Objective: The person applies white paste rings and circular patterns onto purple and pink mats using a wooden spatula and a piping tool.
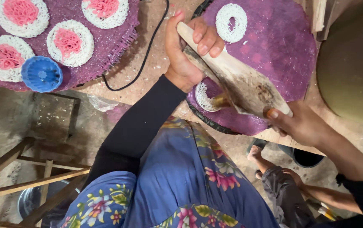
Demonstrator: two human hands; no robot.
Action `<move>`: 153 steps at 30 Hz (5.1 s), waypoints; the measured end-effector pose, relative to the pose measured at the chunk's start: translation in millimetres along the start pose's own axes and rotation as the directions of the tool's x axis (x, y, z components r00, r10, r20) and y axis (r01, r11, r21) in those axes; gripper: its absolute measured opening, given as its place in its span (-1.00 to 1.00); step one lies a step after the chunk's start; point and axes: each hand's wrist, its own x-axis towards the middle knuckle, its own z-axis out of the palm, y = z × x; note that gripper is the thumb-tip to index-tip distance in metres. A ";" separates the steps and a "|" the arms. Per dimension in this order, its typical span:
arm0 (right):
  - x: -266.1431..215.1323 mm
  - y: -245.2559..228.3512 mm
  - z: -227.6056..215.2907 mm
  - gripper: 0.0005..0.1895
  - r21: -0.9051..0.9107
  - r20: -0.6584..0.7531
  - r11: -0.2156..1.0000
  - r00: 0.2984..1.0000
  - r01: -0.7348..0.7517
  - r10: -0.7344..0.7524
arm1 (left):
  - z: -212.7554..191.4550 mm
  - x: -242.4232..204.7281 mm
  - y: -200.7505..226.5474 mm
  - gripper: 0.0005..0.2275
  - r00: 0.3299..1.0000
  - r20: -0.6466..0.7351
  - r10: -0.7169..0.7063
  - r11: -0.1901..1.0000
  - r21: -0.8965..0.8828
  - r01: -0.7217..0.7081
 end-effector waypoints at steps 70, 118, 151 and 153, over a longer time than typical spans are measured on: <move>10.5 -1.0 80.5 0.00 -0.080 -0.707 0.767 0.506 0.636 -0.494 | -44.1 -47.6 -4.1 -0.55 0.832 0.496 0.247 -0.296 0.857 -0.423; -62.1 50.8 -52.9 -0.52 -0.355 -0.824 0.813 0.256 0.461 -0.505 | 116.6 -14.7 -4.4 -0.69 0.894 0.157 -0.420 -0.293 0.909 -0.297; -9.3 246.4 -228.7 -0.81 -0.971 -0.235 -0.017 0.964 -0.239 -0.126 | 100.0 -54.8 -31.6 -0.71 0.986 -0.064 0.157 -0.500 0.855 0.135; -1.5 250.5 -226.1 -0.82 -0.983 -0.165 -0.044 0.970 -0.176 -0.179 | 100.2 -60.1 -32.2 -0.71 0.981 -0.072 0.178 -0.505 0.850 0.154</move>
